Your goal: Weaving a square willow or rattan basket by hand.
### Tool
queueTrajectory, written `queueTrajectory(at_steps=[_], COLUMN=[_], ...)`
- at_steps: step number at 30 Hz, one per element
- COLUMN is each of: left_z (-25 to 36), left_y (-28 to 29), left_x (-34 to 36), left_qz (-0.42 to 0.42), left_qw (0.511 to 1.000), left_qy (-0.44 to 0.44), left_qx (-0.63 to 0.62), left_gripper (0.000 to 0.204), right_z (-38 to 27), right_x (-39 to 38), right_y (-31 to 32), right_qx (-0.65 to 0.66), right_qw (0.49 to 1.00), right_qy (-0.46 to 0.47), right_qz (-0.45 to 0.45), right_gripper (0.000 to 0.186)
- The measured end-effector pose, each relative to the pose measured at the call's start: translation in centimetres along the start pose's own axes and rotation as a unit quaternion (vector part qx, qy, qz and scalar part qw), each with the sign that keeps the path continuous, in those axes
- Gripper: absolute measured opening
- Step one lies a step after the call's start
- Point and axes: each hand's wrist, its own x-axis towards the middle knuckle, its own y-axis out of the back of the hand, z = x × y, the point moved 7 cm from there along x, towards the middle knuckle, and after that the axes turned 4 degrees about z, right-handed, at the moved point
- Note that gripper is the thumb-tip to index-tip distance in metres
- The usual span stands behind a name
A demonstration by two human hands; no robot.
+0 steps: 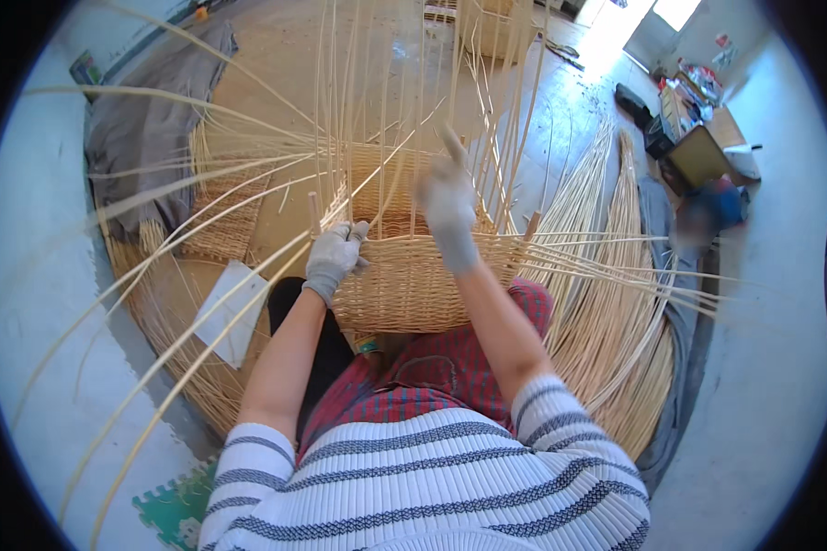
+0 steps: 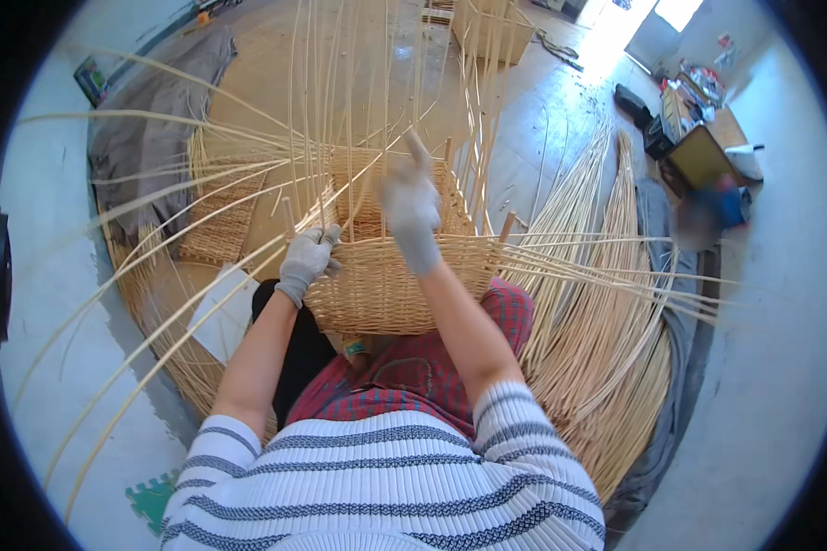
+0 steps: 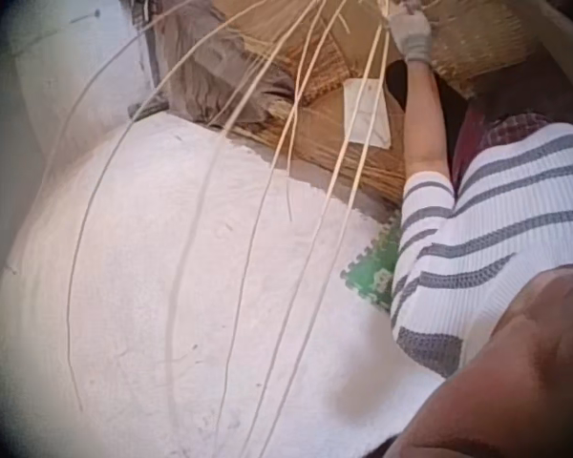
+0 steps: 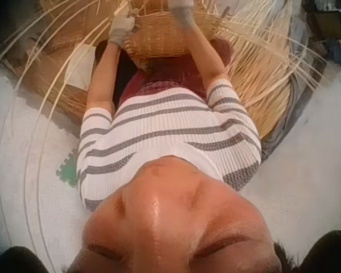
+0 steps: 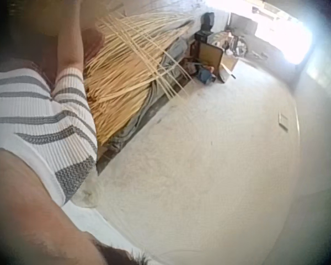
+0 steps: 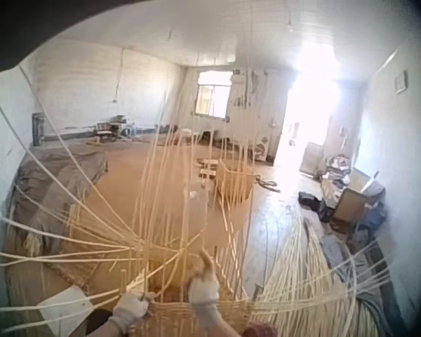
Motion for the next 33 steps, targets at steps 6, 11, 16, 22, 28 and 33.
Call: queueTrajectory(at_steps=[6,11,16,22,28,33], left_z=[-0.3,0.2,-0.2,1.3,5.6,7.5], left_y=[0.1,0.0,-0.1,0.0,1.4,1.2], left_x=[-0.1,-0.3,0.2,-1.0,-0.5,-2.8], left_qz=[-0.011,0.011,0.021,-0.010,0.162,0.209], left_qw=[0.999,0.995,0.998,0.998,0.956,0.948], left_qy=[-0.045,-0.097,-0.059,-0.068,-0.131,-0.239], left_qx=[0.011,0.037,0.004,-0.004,0.208,-0.007], left_gripper=[0.039,0.043,0.044,0.041,0.070,0.045], right_z=[3.8,2.4,-0.6,7.5,6.0,7.1], right_x=[-15.3,-4.0,1.7,-8.0,-9.3,-8.3], right_y=[0.8,-4.9,-1.7,4.3,3.8,8.4], right_qx=[-0.066,-0.225,0.125,0.308,0.135,0.244], right_qw=[0.995,0.953,0.990,0.947,0.977,0.959], right_qy=[0.037,-0.069,0.025,-0.001,0.105,-0.140], right_qz=[-0.065,-0.189,-0.063,0.092,0.129,0.029], right_gripper=[0.051,0.082,0.079,0.021,0.014,0.004])
